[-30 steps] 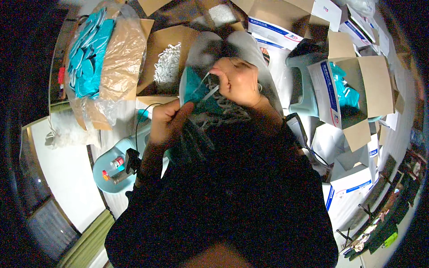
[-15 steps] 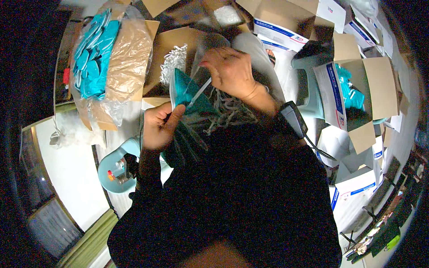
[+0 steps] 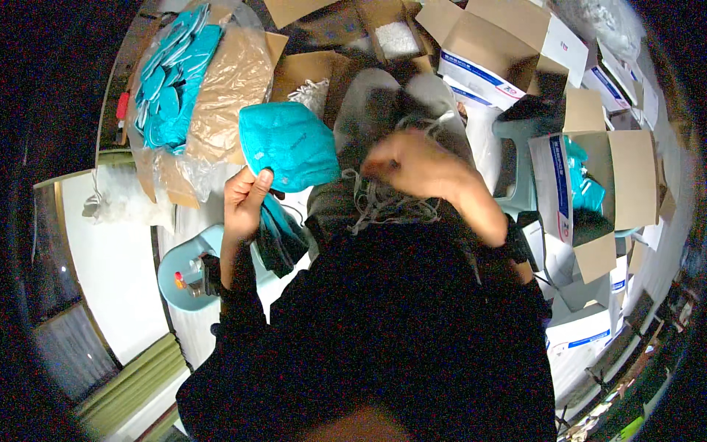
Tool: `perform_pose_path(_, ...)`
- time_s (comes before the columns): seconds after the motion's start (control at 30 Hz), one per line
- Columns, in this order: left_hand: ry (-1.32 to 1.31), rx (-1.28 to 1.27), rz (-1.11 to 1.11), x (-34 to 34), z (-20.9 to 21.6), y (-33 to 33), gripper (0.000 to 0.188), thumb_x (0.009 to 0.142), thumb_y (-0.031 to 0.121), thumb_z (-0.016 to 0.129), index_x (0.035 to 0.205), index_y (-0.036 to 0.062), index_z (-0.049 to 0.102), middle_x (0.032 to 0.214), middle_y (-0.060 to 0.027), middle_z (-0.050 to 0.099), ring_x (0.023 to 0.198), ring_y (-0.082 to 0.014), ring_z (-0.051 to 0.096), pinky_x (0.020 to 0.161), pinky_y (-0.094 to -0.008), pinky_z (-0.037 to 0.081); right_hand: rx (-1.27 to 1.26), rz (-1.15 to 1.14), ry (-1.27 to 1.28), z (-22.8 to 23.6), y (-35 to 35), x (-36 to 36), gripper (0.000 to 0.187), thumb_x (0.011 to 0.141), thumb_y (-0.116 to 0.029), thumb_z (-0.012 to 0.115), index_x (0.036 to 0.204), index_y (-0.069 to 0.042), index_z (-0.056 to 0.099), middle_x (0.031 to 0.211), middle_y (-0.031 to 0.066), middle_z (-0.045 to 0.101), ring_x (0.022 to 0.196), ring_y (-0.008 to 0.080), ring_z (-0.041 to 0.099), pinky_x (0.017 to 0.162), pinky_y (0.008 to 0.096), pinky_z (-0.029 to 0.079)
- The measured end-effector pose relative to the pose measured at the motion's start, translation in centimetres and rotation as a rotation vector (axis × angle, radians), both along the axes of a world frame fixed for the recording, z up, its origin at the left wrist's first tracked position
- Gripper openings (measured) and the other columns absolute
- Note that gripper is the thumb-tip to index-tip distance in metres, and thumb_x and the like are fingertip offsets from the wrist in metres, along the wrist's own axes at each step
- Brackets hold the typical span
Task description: The recorder is shown handling and organizing multiple green face masks, likely for packaging.
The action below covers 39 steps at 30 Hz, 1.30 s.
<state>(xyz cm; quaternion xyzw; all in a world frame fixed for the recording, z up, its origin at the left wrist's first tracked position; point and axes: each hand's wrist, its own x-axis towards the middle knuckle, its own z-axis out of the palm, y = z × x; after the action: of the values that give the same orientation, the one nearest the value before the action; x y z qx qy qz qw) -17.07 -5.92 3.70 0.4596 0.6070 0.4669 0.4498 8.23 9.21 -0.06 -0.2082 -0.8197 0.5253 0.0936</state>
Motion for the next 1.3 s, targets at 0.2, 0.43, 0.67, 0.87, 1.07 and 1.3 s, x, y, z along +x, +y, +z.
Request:
perform_pose_path(0.2, 0.019, -0.041, -0.243, 1.1, 0.7, 1.9, 0.018, 0.094, 0.012, 0.055, 0.103, -0.0008, 0.064, 0.085, 0.0012, 0.063, 0.075, -0.0047, 0.051, 0.069, -0.0218, 0.043, -0.446, -0.381, 0.257, 1.4, -0.3, -1.5, 0.024, 0.081, -0.022, 0.072, 0.091, -0.001, 0.068, 0.073, 0.0045, 0.064, 0.064, 0.0058, 0.051, 0.059, 0.0249, 0.044)
perform_pose_path(0.43, -0.763, -0.055, 0.448, 2.9, -1.5, 6.2, 0.077, 0.089, 0.068, 0.033, 0.107, -0.0010, 0.061, 0.086, -0.0103, 0.066, 0.067, -0.0138, 0.058, 0.061, -0.0264, 0.048, 0.362, -0.511, 0.428, 0.0, -3.2, -4.6, 0.018, 0.087, -0.009, 0.060, 0.102, 0.001, 0.061, 0.083, 0.0167, 0.062, 0.069, 0.0263, 0.061, 0.061, 0.0331, 0.047)
perform_pose_path(0.67, -0.896, 0.023, 0.620, 2.2, -7.3, 6.6, 0.060, 0.090, 0.067, 0.033, 0.075, 0.0133, 0.057, 0.056, -0.0021, 0.051, 0.047, -0.0167, 0.050, 0.043, -0.0296, 0.044, 0.412, -0.391, 0.372, -2.9, -7.2, -7.9, 0.042, 0.084, -0.022, 0.067, 0.115, 0.003, 0.052, 0.112, 0.0213, 0.056, 0.092, 0.0352, 0.060, 0.082, 0.0404, 0.048)
perform_pose_path(0.87, -0.358, -0.085, 0.178, 2.5, -2.7, 4.5, 0.038, 0.089, 0.030, 0.064, 0.115, 0.0036, 0.057, 0.106, -0.0048, 0.062, 0.097, -0.0133, 0.058, 0.088, -0.0302, 0.046, -0.422, -0.444, 0.424, -3.2, -2.2, -6.3, 0.056, 0.083, -0.023, 0.068, 0.130, -0.002, 0.044, 0.121, 0.0169, 0.056, 0.104, 0.0276, 0.058, 0.091, 0.0370, 0.044)
perform_pose_path(1.07, -0.121, 0.025, 0.418, -5.7, -4.4, 4.2, 0.028, 0.077, 0.008, 0.075, 0.103, 0.0048, 0.066, 0.097, -0.0027, 0.067, 0.086, -0.0120, 0.060, 0.079, -0.0295, 0.049, -0.766, -0.535, 0.406, -1.5, -1.8, -6.7, 0.040, 0.086, -0.007, 0.062, 0.124, -0.002, 0.050, 0.117, 0.0143, 0.059, 0.099, 0.0225, 0.060, 0.089, 0.0351, 0.046)
perform_pose_path(1.3, 1.305, 0.177, 0.735, -26.9, -1.8, 6.6, 0.043, 0.075, 0.015, 0.067, 0.112, -0.0011, 0.050, 0.097, -0.0262, 0.060, 0.088, -0.0449, 0.058, 0.077, -0.0466, 0.046, -0.350, -0.854, 0.354, -1.5, 1.2, 1.9, 0.020, 0.093, -0.010, 0.057, 0.110, 0.000, 0.059, 0.102, 0.0103, 0.065, 0.088, 0.0142, 0.062, 0.076, 0.0266, 0.051)
